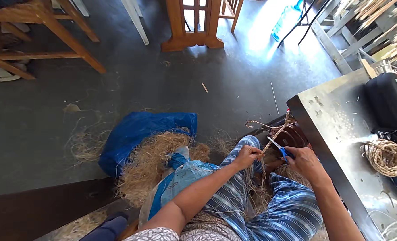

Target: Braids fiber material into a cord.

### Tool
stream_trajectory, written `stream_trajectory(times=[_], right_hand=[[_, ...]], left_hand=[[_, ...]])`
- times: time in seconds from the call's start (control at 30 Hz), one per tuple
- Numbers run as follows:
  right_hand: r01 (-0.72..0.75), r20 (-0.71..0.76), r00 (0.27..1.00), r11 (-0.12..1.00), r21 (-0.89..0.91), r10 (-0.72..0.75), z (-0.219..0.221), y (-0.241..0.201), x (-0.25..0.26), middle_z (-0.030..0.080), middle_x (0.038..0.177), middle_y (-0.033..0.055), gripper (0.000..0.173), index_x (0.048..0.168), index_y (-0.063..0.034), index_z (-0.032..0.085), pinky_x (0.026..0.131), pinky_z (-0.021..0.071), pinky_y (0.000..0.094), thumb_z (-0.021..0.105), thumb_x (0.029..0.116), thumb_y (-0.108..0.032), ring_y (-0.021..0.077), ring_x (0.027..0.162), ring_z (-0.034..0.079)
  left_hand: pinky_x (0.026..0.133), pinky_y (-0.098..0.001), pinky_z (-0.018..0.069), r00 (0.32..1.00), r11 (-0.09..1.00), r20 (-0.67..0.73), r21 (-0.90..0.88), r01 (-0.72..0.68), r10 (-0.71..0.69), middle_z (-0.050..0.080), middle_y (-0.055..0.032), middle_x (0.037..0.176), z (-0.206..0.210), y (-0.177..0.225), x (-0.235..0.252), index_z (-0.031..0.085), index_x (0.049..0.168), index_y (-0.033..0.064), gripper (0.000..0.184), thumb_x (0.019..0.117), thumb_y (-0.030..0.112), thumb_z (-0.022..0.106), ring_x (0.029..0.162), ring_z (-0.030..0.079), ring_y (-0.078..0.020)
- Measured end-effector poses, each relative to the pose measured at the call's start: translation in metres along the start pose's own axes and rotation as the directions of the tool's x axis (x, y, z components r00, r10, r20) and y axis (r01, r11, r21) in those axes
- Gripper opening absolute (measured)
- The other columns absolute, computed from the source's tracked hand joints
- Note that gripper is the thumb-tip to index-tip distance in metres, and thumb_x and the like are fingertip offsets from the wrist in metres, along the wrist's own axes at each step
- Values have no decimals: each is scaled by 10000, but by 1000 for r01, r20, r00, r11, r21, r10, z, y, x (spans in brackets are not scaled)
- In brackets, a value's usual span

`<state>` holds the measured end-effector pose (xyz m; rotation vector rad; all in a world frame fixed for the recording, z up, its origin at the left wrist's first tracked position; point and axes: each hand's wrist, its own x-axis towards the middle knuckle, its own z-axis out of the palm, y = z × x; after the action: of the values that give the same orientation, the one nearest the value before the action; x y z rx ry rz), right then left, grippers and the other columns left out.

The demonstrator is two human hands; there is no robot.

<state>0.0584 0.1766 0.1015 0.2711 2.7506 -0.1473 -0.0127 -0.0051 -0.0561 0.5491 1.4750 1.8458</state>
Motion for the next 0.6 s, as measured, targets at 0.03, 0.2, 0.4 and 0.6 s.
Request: stream_trajectory(times=[0.03,0.2,0.4,0.6], right_hand=[[-26,-11,1000,1000,14,26,0,-1,-3,744,1041,209,324,1251,-58,719,879,526,611,668,952,-171,407,992,710],[-138,-63,989,983,-125,131,-7,-7,-16,711,1111,235,495,1270,-63,697,812,515,639,731,886,-373,447,1006,687],[-166,-45,986,969,-184,160,-5,-2,-9,639,1269,268,591,1375,-101,633,865,510,631,762,871,-382,483,1151,619],[-171,8,984,951,-259,179,-3,-14,-2,631,1308,247,572,1413,-109,608,868,507,615,722,919,-375,476,1187,602]], left_hand=[[725,-173,499,1000,1000,-2,2,2,-2,690,16,804,0,0,0,732,956,-38,141,985,23,609,715,586,30],[779,-227,522,999,991,-34,132,-5,9,707,-54,852,5,-2,-1,738,1013,-43,181,995,51,584,758,617,-28],[784,-225,517,998,979,-50,201,-28,39,708,-73,870,9,-1,-4,741,1031,-37,190,995,50,577,774,622,-44],[829,-269,532,988,941,-76,323,-103,134,710,-149,918,15,-5,-6,746,1048,-54,211,994,33,562,836,657,-136]])
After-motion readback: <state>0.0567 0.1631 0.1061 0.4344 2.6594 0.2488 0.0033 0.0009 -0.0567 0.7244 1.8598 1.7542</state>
